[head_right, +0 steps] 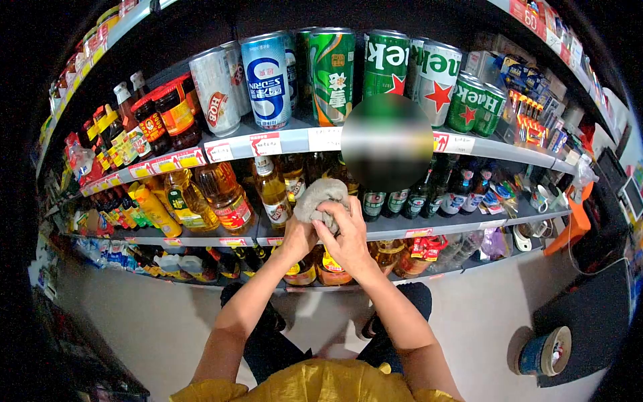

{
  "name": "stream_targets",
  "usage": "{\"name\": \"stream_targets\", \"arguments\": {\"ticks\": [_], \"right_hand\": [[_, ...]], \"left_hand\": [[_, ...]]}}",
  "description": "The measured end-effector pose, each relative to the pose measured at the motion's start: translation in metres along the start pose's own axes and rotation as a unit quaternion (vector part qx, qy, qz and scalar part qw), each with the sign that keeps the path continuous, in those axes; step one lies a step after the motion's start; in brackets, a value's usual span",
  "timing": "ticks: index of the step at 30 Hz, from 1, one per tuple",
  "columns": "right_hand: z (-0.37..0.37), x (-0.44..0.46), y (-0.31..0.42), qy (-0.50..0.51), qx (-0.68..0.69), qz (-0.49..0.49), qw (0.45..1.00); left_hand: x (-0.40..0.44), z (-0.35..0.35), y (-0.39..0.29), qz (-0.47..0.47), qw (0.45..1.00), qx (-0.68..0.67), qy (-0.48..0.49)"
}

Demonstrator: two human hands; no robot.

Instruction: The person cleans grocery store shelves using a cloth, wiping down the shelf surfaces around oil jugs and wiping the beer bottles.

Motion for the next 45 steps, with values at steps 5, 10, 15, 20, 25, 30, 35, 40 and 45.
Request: {"name": "stream_targets", "arguments": {"ticks": [5,10,15,20,25,30,35,40,45], "right_hand": [[0.0,-0.01,-0.044,-0.041,0.138,-0.232,0.962],[-0.017,-0.03,-0.094,-0.071,0.219,-0.316,0.92],[-0.011,-0.038,-0.103,-0.077,0.121,-0.256,0.956],[-0.004,-0.05,-0.128,-0.027,0.002,-0.218,0.975],[-0.03,-0.154,-0.156,0.001,0.326,-0.617,0.716],[-0.08,-0.251,-0.12,-0.077,0.582,-0.717,0.376],[-0.069,-0.331,-0.116,-0.107,0.499,-0.789,0.343],[-0.044,-0.394,-0.127,-0.072,0.415,-0.839,0.345],[-0.019,-0.469,-0.185,0.054,0.23,-0.85,0.471]], "left_hand": [[-0.01,-0.004,0.006,0.01,0.999,0.034,0.016],[-0.006,0.017,0.003,-0.012,0.996,-0.03,-0.084],[-0.001,0.044,-0.013,0.109,0.986,-0.096,-0.078],[-0.004,0.071,-0.038,0.202,0.932,-0.293,-0.073],[-0.022,0.094,-0.042,0.231,0.906,-0.341,-0.094],[-0.066,0.075,-0.032,0.242,0.919,-0.303,-0.069],[-0.13,0.043,-0.014,0.271,0.927,-0.257,-0.001],[-0.169,0.024,-0.017,0.26,0.935,-0.235,0.052],[-0.215,-0.006,-0.007,0.278,0.935,-0.193,0.101]]}}
Point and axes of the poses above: each hand's wrist, its own x-axis towards the middle knuckle, its own z-axis out of the back of the hand, y = z × x, the point moved 10 cm from there along x, towards the middle knuckle, and after that the axes turned 14 degrees about -y, right-handed, at the moved point
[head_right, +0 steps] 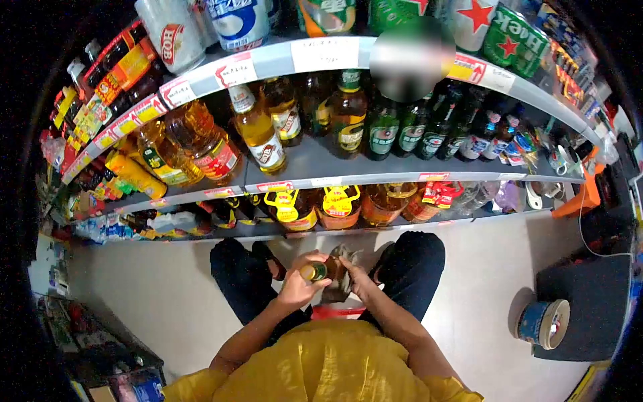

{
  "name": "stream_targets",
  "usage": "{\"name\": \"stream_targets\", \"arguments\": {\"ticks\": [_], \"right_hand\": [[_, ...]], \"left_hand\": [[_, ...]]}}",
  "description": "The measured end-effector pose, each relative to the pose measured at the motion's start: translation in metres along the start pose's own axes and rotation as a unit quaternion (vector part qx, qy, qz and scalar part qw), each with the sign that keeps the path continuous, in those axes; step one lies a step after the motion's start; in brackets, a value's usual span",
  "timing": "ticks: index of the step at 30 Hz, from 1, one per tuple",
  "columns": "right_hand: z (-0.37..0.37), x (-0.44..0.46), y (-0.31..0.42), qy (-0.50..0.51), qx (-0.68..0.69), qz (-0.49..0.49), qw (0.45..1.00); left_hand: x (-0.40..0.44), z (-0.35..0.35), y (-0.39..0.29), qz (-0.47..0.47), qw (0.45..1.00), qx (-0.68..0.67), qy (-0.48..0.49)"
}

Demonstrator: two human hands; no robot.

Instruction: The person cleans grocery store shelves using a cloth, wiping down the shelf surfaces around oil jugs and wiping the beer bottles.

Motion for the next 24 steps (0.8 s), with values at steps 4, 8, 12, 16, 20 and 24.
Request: {"name": "stream_targets", "arguments": {"ticks": [4,8,12,16,20,24], "right_hand": [[0.014,0.012,-0.019,-0.003,0.087,-0.01,0.996],[0.047,0.005,-0.013,-0.07,0.112,0.058,0.99],[0.064,0.039,-0.015,-0.098,0.117,0.084,0.985],[0.04,0.007,-0.01,-0.058,0.117,0.044,0.99],[0.021,-0.03,0.005,-0.014,0.158,0.037,0.987],[0.032,-0.033,0.001,-0.048,0.146,0.028,0.988]], "left_hand": [[-0.012,-0.017,0.064,0.085,0.995,-0.028,-0.034],[-0.024,-0.039,0.124,0.127,0.99,0.023,-0.049],[-0.025,-0.05,0.178,0.104,0.985,0.115,-0.082],[-0.032,-0.054,0.251,0.182,0.974,0.091,-0.096],[-0.044,-0.055,0.284,0.224,0.966,0.053,-0.115],[-0.055,-0.063,0.314,0.233,0.965,0.044,-0.114]]}}
Point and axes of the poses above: each hand's wrist, its own x-axis towards the middle knuckle, its own z-axis out of the back of the hand, y = z × x, the point moved 10 cm from there along x, towards the middle knuckle, and after that the axes turned 14 degrees about -y, right-handed, at the moved point
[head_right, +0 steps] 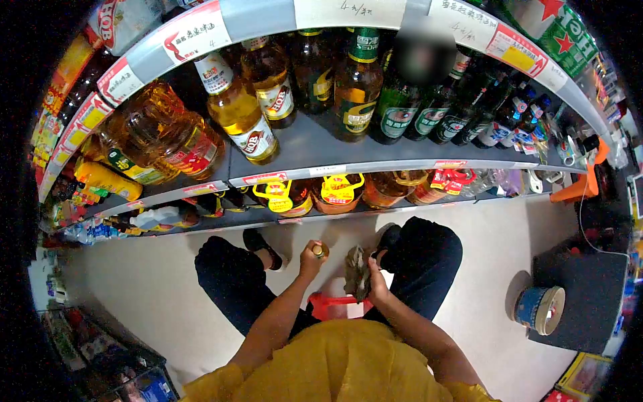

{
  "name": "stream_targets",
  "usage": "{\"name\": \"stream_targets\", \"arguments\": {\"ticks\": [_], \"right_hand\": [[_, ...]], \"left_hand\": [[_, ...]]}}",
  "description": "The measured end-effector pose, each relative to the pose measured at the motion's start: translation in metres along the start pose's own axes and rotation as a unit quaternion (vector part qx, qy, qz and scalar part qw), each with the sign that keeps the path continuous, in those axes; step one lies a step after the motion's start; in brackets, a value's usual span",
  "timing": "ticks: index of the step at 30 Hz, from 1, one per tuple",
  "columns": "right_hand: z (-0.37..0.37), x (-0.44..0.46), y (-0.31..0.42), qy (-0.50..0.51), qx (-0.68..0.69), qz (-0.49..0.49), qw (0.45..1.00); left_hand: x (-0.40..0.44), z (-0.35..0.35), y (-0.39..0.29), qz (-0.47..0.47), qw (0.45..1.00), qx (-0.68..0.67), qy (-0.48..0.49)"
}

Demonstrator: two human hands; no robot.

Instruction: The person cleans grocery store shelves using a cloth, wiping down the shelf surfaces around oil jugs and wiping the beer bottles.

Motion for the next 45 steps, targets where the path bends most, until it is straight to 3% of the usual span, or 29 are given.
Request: {"name": "stream_targets", "arguments": {"ticks": [2,5,6,9,10,12,14,16,19,20,21,22,25,27,29,31,33,34,37,38,40,43,45], "right_hand": [[0.016,0.01,-0.003,-0.038,-0.019,0.002,0.999],[0.007,0.005,0.003,0.026,-0.06,0.028,0.997],[0.002,-0.005,0.004,-0.003,-0.059,0.003,0.998],[0.004,0.008,0.004,-0.006,-0.059,0.005,0.998],[0.01,0.011,0.006,-0.04,-0.057,0.013,0.998],[-0.004,0.002,0.019,-0.018,-0.107,0.062,0.992],[-0.034,-0.026,0.037,-0.011,-0.141,0.102,0.985],[-0.048,-0.036,0.044,0.008,-0.186,0.11,0.976],[-0.071,-0.049,0.056,0.027,-0.222,0.148,0.963],[-0.087,-0.061,0.062,0.051,-0.23,0.156,0.959],[-0.101,-0.072,0.068,0.076,-0.239,0.163,0.954],[-0.111,-0.078,0.074,0.088,-0.248,0.186,0.947],[-0.141,-0.098,0.091,0.118,-0.283,0.265,0.914],[-0.167,-0.12,0.107,0.13,-0.312,0.331,0.881],[-0.194,-0.14,0.12,0.15,-0.296,0.358,0.873],[-0.22,-0.161,0.136,0.136,-0.308,0.371,0.865],[-0.258,-0.199,0.159,0.198,-0.302,0.509,0.781],[-0.27,-0.209,0.167,0.198,-0.308,0.555,0.747],[-0.311,-0.243,0.188,0.178,-0.313,0.661,0.658],[-0.326,-0.257,0.194,0.174,-0.314,0.715,0.599],[-0.354,-0.283,0.198,0.163,-0.308,0.811,0.471],[-0.386,-0.278,0.193,0.114,-0.284,0.885,0.351],[-0.401,-0.252,0.184,0.11,-0.312,0.885,0.329]], "left_hand": [[0.001,-0.003,0.013,0.018,1.0,-0.02,-0.003],[-0.002,0.001,-0.002,-0.044,0.999,0.027,-0.007],[-0.003,-0.002,-0.006,0.024,0.999,0.005,0.028],[0.001,-0.007,0.012,-0.046,0.999,0.006,-0.011],[0.002,-0.012,0.015,-0.059,0.998,-0.019,0.003],[0.003,-0.031,0.084,-0.028,0.998,-0.058,0.013],[0.002,-0.022,0.053,-0.078,0.997,0.019,0.016],[0.002,-0.033,0.105,0.105,0.972,-0.211,0.015],[-0.008,-0.018,0.066,0.293,0.897,-0.331,0.004],[-0.002,-0.003,0.032,0.111,0.982,-0.155,0.004],[-0.005,0.0,0.007,-0.079,0.996,0.033,0.001],[-0.004,0.001,-0.001,-0.143,0.987,0.069,-0.011],[-0.004,-0.023,0.059,-0.005,0.998,0.001,0.058],[-0.001,-0.038,0.106,0.123,0.981,-0.149,0.035],[-0.007,-0.017,0.056,-0.031,0.999,0.018,0.003],[-0.007,-0.038,0.102,-0.027,0.996,-0.025,0.086],[-0.008,-0.007,0.035,-0.095,0.994,0.033,0.033],[-0.008,-0.005,0.029,-0.139,0.988,0.026,0.059],[0.008,0.034,0.017,0.052,0.985,0.162,-0.023],[0.016,0.041,0.044,0.063,0.992,0.073,-0.078],[0.033,0.074,-0.023,-0.059,0.984,0.046,-0.162],[0.041,0.143,-0.217,-0.17,0.957,-0.079,-0.222],[0.058,0.171,-0.287,-0.209,0.945,-0.112,-0.224]]}}
Point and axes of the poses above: each hand's wrist, its own x-axis towards the middle knuckle, its own z-axis out of the back of the hand, y = z × x, the point moved 10 cm from there along x, towards the middle knuckle, and after that the axes turned 14 degrees about -y, right-handed, at the moved point
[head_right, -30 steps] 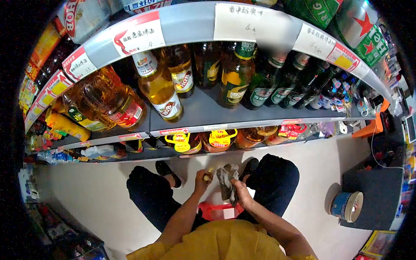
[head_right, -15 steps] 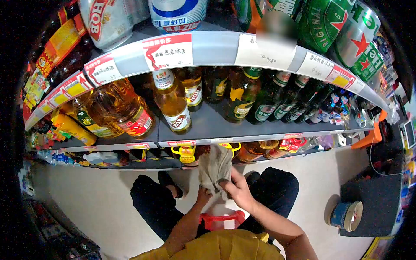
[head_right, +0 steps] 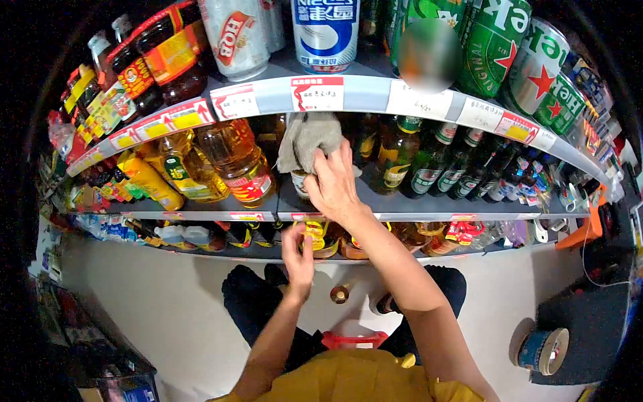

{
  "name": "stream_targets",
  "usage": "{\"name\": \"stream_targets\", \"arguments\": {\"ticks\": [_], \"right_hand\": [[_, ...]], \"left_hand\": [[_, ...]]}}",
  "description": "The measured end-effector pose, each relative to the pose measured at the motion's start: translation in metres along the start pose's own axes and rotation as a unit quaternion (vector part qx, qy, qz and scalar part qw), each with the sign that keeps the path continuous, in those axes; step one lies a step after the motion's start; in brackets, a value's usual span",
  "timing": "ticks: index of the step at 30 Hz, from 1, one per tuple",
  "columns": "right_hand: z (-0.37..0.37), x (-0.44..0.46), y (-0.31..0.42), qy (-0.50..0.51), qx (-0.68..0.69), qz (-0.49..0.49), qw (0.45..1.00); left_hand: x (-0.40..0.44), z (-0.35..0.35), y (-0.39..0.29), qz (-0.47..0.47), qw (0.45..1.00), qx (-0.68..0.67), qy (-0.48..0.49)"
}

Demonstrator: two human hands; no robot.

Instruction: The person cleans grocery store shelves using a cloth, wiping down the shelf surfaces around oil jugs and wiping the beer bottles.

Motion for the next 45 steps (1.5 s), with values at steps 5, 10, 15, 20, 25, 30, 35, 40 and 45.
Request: {"name": "stream_targets", "arguments": {"ticks": [5,10,15,20,25,30,35,40,45], "right_hand": [[-0.011,-0.031,0.001,0.066,-0.009,0.014,0.998],[-0.03,-0.108,-0.021,0.138,-0.032,-0.028,0.99],[-0.026,-0.127,-0.016,0.231,-0.073,-0.038,0.969],[-0.006,-0.099,-0.003,0.177,0.085,-0.179,0.964],[0.001,-0.067,0.041,0.351,0.219,-0.167,0.895],[0.027,0.015,-0.022,0.036,0.186,-0.252,0.949],[-0.016,0.065,-0.037,0.061,0.201,-0.308,0.928],[-0.024,0.076,-0.04,0.09,0.129,-0.277,0.948],[-0.032,0.077,-0.037,0.126,0.108,-0.236,0.958]], "left_hand": [[0.094,-0.016,-0.126,-0.213,0.977,-0.007,-0.002],[0.092,-0.04,-0.121,-0.215,0.976,-0.002,0.034],[0.035,-0.025,-0.074,-0.141,0.987,0.065,0.034],[-0.002,-0.013,-0.028,-0.001,0.998,-0.046,0.034],[0.013,-0.003,-0.037,0.247,0.907,-0.339,0.034],[0.085,0.033,-0.105,0.018,0.968,-0.247,-0.046],[0.14,-0.003,-0.175,-0.135,0.953,-0.27,-0.027],[0.143,-0.044,-0.143,-0.158,0.984,-0.076,-0.001],[0.125,-0.037,-0.11,-0.158,0.986,-0.045,-0.033]]}}
Point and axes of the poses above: each hand's wrist, its own x-axis towards the middle knuckle, its own z-axis out of the back of the hand, y = z × x, the point moved 10 cm from there along x, towards the middle knuckle, and after that the axes turned 14 degrees about -y, right-handed, at the moved point
